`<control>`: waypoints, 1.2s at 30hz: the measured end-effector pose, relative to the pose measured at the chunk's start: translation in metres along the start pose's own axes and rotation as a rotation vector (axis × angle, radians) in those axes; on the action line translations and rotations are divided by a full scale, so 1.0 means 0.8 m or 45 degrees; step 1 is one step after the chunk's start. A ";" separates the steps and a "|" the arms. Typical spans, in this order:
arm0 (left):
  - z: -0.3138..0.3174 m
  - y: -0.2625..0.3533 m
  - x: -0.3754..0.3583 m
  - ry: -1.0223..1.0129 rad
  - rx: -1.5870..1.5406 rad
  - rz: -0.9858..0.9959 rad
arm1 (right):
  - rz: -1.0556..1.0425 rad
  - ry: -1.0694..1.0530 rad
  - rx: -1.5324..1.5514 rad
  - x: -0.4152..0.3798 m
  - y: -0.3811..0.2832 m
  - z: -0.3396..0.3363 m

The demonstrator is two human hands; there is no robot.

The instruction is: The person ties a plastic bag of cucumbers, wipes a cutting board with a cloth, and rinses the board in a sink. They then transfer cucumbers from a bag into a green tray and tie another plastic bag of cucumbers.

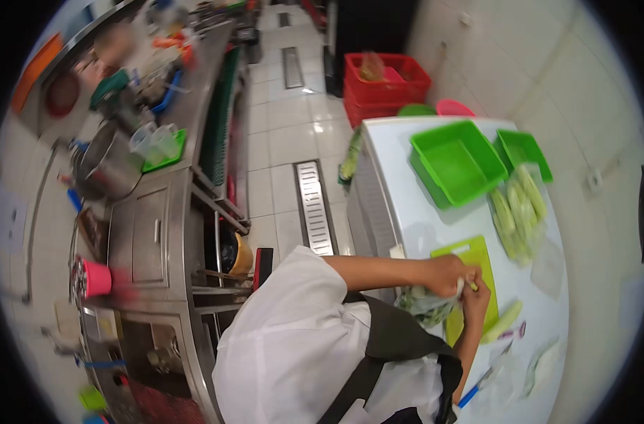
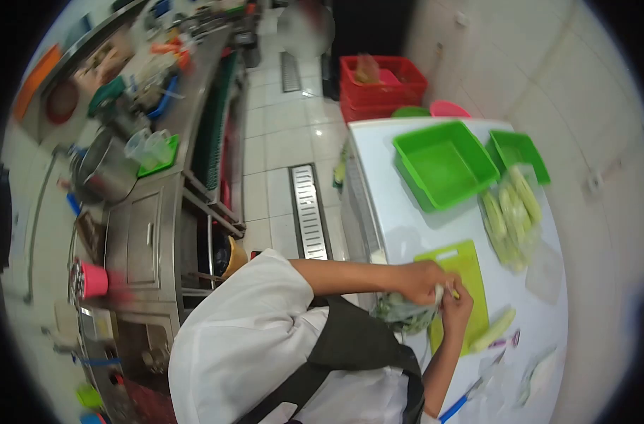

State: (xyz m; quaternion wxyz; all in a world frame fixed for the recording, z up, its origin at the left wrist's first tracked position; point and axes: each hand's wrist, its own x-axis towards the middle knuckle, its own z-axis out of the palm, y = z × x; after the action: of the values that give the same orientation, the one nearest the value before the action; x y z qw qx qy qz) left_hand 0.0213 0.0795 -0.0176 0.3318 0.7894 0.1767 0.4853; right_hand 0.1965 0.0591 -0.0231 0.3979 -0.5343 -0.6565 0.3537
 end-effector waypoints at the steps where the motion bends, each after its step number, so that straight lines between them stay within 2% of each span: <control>1: 0.010 -0.007 -0.001 0.025 -0.088 -0.230 | -0.110 0.134 -0.188 -0.009 -0.012 0.004; 2: 0.022 -0.020 0.002 0.025 -0.185 -0.464 | -0.172 0.191 -0.354 -0.019 -0.029 0.005; 3: 0.031 -0.026 0.007 0.150 -0.231 -0.450 | -0.215 0.241 -0.540 -0.023 -0.055 0.008; 4: 0.041 -0.033 0.012 0.273 -0.275 -0.430 | -0.278 0.293 -0.676 -0.028 -0.048 0.007; 5: 0.031 -0.018 0.023 0.111 -0.356 -0.836 | -0.313 0.309 -0.683 -0.030 -0.058 0.006; 6: 0.039 -0.039 0.021 0.110 -0.406 -0.744 | -0.326 0.298 -0.637 -0.030 -0.068 0.001; 7: 0.025 -0.034 0.029 -0.097 -0.443 -0.839 | -0.300 0.297 -0.560 -0.032 -0.076 0.000; 9: -0.006 0.007 0.051 -0.368 -0.097 -0.703 | -0.215 0.341 -0.408 -0.034 -0.074 -0.012; 11: -0.004 0.004 0.045 -0.520 0.122 -0.067 | -0.085 0.409 -0.258 -0.035 -0.071 -0.024; 12: -0.002 -0.001 0.046 -0.571 0.231 0.245 | 0.089 0.435 0.014 -0.033 -0.042 -0.027; 15: -0.014 -0.010 0.067 -0.636 0.455 0.891 | 0.537 0.216 0.725 -0.022 -0.025 -0.038; 18: -0.004 -0.029 0.054 -0.469 0.106 0.164 | 0.619 0.260 0.880 -0.029 -0.005 -0.028; 21: 0.007 -0.027 0.049 -0.391 -0.326 -0.716 | 0.113 0.440 0.143 -0.044 -0.021 -0.012; 24: 0.029 -0.051 0.038 -0.369 -0.690 -0.813 | -0.162 0.490 -0.382 -0.045 -0.067 -0.005; 27: 0.019 -0.047 0.038 -0.373 -1.038 -0.995 | -0.093 0.428 -0.334 -0.045 -0.062 -0.001; 30: -0.007 -0.051 0.032 -0.410 -1.346 -1.142 | -0.038 0.285 0.383 -0.045 -0.072 0.010; 33: -0.012 -0.064 0.018 -0.399 -1.558 -1.018 | 0.013 0.294 0.522 -0.044 -0.072 0.013; 36: -0.008 -0.054 0.013 -0.337 -1.513 -0.970 | -0.271 0.300 -0.123 -0.035 -0.043 0.011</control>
State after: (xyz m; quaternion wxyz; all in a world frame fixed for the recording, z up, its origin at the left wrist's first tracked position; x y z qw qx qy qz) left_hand 0.0221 0.1191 -0.0385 0.8704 0.4110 0.1040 0.2502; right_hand 0.1773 0.0253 0.0000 0.4813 -0.5180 -0.6745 0.2125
